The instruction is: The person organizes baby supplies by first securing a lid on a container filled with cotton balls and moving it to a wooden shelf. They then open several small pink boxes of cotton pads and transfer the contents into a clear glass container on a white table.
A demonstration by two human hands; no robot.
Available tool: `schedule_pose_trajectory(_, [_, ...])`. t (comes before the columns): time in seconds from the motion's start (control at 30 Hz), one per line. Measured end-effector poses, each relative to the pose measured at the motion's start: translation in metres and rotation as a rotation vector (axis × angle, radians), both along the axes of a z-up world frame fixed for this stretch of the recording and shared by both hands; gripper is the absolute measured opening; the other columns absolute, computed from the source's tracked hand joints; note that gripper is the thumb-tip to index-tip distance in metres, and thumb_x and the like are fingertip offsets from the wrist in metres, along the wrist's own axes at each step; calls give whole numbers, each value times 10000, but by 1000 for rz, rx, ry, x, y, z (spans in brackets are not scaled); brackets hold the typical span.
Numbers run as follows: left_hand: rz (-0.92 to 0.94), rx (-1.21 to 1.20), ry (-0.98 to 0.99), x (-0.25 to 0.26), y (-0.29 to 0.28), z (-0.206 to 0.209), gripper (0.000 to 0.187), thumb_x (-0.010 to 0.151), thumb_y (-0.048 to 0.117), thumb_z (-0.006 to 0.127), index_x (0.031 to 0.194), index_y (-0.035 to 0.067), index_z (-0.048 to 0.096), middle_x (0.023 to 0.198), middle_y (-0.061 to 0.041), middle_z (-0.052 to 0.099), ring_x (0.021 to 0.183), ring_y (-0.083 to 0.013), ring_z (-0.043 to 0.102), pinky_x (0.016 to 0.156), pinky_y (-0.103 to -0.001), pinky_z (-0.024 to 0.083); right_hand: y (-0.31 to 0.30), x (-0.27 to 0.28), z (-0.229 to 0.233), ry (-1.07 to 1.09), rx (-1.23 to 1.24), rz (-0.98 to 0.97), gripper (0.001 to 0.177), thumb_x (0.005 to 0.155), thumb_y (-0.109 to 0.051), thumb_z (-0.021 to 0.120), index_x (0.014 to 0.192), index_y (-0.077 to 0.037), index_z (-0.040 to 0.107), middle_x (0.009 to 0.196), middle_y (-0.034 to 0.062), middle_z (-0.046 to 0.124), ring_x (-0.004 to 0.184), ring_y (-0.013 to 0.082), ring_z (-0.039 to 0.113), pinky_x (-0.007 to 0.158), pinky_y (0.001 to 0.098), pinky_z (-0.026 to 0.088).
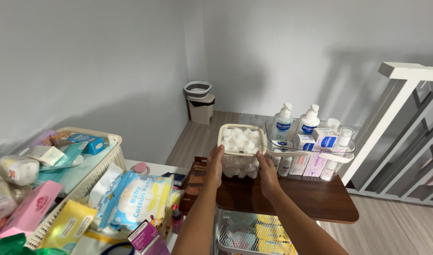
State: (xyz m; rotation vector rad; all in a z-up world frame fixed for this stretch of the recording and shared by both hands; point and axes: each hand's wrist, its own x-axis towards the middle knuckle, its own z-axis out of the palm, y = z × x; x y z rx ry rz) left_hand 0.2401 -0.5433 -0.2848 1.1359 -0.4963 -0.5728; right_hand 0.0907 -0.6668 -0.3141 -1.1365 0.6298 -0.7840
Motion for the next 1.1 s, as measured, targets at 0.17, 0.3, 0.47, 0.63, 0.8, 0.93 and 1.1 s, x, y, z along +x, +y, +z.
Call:
schedule_pose_trajectory(0.17, [4,77,-35,-5,-7,5,762,876,591,618,1479,134,523,1514,-95,548,1430,-258,450,1196,-459,265,-10,2,-4,-21,-28,-63,663,939,-571,644,1280,-3,618,960,20,537,830,122,421,769,288,388])
schedule_pose_trajectory(0.3, [-7,109,-50,-6,-12,7,783,880,616,598,1499,145,505,1520,-107,532,1440,-271,431,1204,-482,254,-17,1,-7,-11,-58,-48,663,934,-589,600,1274,-21,627,924,-25,549,798,95,419,731,259,394])
schedule_pose_trajectory(0.47, [-40,56,-12,0,-15,7,771,882,604,612,1489,138,520,1517,-97,540,1439,-272,451,1208,-457,285,-20,4,-4,19,-53,-29,673,987,-587,597,1329,-10,649,978,39,521,837,138,408,755,300,377])
schedule_pose_trajectory(0.63, [-17,12,-18,5,-21,4,738,852,510,684,1456,103,566,1461,-127,609,1407,-292,497,1182,-443,313,-14,5,10,-29,-56,18,703,940,-561,586,1392,-23,563,1268,80,656,1075,151,565,947,295,439])
schedule_pose_trajectory(0.8, [-22,49,-2,16,-21,6,782,835,519,690,1482,111,527,1493,-120,575,1426,-286,481,1194,-461,303,-13,9,21,28,-28,41,711,963,-557,580,1434,-27,521,1290,44,630,1117,128,546,985,304,408])
schedule_pose_trajectory(0.93, [-44,122,-23,22,-16,12,833,811,537,695,1511,132,495,1529,-115,529,1453,-275,425,1193,-472,262,-13,10,26,10,-13,77,686,953,-537,576,1401,-19,580,1214,58,659,1034,149,560,941,328,443])
schedule_pose_trajectory(1.1, [-60,121,-80,24,-15,10,868,806,562,697,1528,134,480,1533,-143,527,1460,-300,431,1208,-477,271,-15,11,27,27,-33,75,675,955,-534,568,1406,-32,569,1187,51,648,1002,151,551,922,334,450])
